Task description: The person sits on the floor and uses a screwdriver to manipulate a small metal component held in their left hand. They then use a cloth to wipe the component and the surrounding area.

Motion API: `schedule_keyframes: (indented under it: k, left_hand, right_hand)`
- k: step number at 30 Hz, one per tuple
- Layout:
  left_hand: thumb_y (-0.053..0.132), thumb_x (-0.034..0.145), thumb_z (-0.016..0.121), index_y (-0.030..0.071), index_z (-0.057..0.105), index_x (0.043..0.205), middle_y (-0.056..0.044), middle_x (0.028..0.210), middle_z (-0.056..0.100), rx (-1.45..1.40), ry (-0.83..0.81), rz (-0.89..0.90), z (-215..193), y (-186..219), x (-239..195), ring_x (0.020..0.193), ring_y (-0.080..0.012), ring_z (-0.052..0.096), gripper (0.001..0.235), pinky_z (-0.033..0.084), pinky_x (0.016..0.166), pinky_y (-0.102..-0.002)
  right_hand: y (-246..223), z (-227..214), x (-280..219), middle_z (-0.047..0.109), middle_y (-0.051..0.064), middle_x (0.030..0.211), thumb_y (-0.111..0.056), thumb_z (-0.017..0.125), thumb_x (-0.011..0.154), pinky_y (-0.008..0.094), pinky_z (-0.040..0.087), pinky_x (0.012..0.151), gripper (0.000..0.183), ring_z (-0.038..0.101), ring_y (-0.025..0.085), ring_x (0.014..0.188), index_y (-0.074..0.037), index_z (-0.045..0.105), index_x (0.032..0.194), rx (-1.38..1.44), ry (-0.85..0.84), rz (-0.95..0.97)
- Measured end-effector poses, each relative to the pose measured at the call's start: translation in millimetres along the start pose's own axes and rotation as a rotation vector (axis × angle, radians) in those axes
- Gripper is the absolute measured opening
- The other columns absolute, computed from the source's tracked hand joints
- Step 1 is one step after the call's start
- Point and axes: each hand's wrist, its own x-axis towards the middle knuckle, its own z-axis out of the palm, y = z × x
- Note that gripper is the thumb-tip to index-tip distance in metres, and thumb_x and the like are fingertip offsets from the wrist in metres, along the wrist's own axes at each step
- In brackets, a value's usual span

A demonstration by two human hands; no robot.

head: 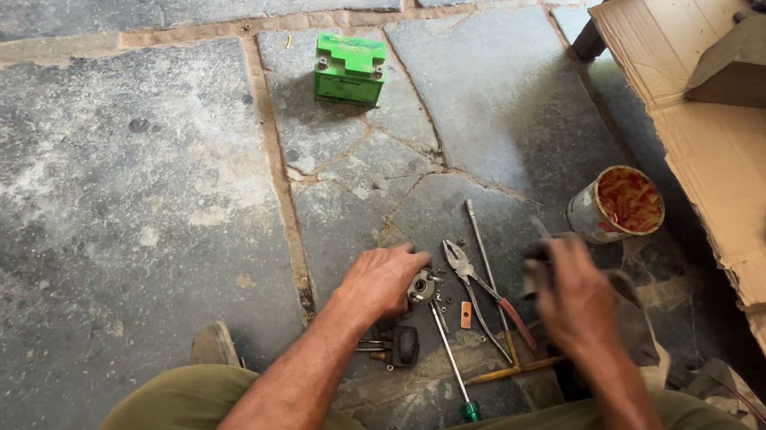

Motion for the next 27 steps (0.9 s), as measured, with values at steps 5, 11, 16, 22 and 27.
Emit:
schedule_keyframes:
  k: [5, 11, 16, 22, 27]
  left_hand:
    - [0.007, 0.071, 0.083, 0.014, 0.066, 0.117, -0.011, 0.11, 0.066, -0.001, 0.048, 0.064, -1.2, -1.5, -6.9, 0.105, -0.0363, 0.066, 0.049, 0.056, 0.085, -0.049]
    - [0.027, 0.06, 0.095, 0.015, 0.067, 0.116, -0.011, 0.113, 0.067, -0.084, 0.015, 0.071, -19.4, 8.0, -13.1, 0.108, -0.0381, 0.065, 0.064, 0.054, 0.087, -0.051]
    - [0.033, 0.056, 0.097, 0.016, 0.067, 0.119, -0.01, 0.114, 0.068, -0.139, -0.027, 0.054, -21.8, 15.7, -14.8, 0.109, -0.0373, 0.065, 0.072, 0.054, 0.088, -0.051]
    - [0.036, 0.056, 0.097, 0.014, 0.065, 0.12, -0.011, 0.116, 0.065, -0.146, -0.058, -0.001, -23.0, 17.0, -14.9, 0.112, -0.0365, 0.064, 0.075, 0.053, 0.091, -0.051]
    - [0.038, 0.055, 0.097, 0.015, 0.064, 0.123, -0.012, 0.119, 0.063, -0.168, -0.085, -0.033, -21.2, 14.9, -13.2, 0.115, -0.0386, 0.063, 0.079, 0.051, 0.095, -0.052]
  right_hand:
    - [-54.3, 30.7, -6.4, 0.067, 0.011, 0.1, -0.01, 0.067, 0.093, 0.039, 0.057, 0.068, 0.014, 0.073, 0.031, 0.083, -0.008, 0.066, 0.107, 0.341, -0.005, -0.215]
    - [-67.6, 40.8, -9.0, 0.067, 0.012, 0.099, -0.008, 0.07, 0.091, 0.043, 0.054, 0.068, 0.016, 0.07, 0.035, 0.083, -0.007, 0.066, 0.106, 0.36, -0.034, -0.315]
    - [-68.0, 51.2, -15.3, 0.069, 0.012, 0.098, -0.007, 0.07, 0.09, 0.043, 0.054, 0.066, 0.013, 0.07, 0.036, 0.082, -0.006, 0.068, 0.103, 0.383, 0.038, -0.262]
    - [-63.7, 51.3, -13.9, 0.072, 0.01, 0.098, -0.006, 0.072, 0.089, 0.037, 0.059, 0.064, 0.018, 0.074, 0.028, 0.078, -0.006, 0.07, 0.107, 0.347, 0.154, -0.302]
    - [-56.5, 59.8, -21.4, 0.075, 0.009, 0.089, -0.008, 0.077, 0.086, 0.034, 0.055, 0.059, 0.013, 0.071, 0.021, 0.067, -0.005, 0.073, 0.099, 0.444, 0.269, -0.011]
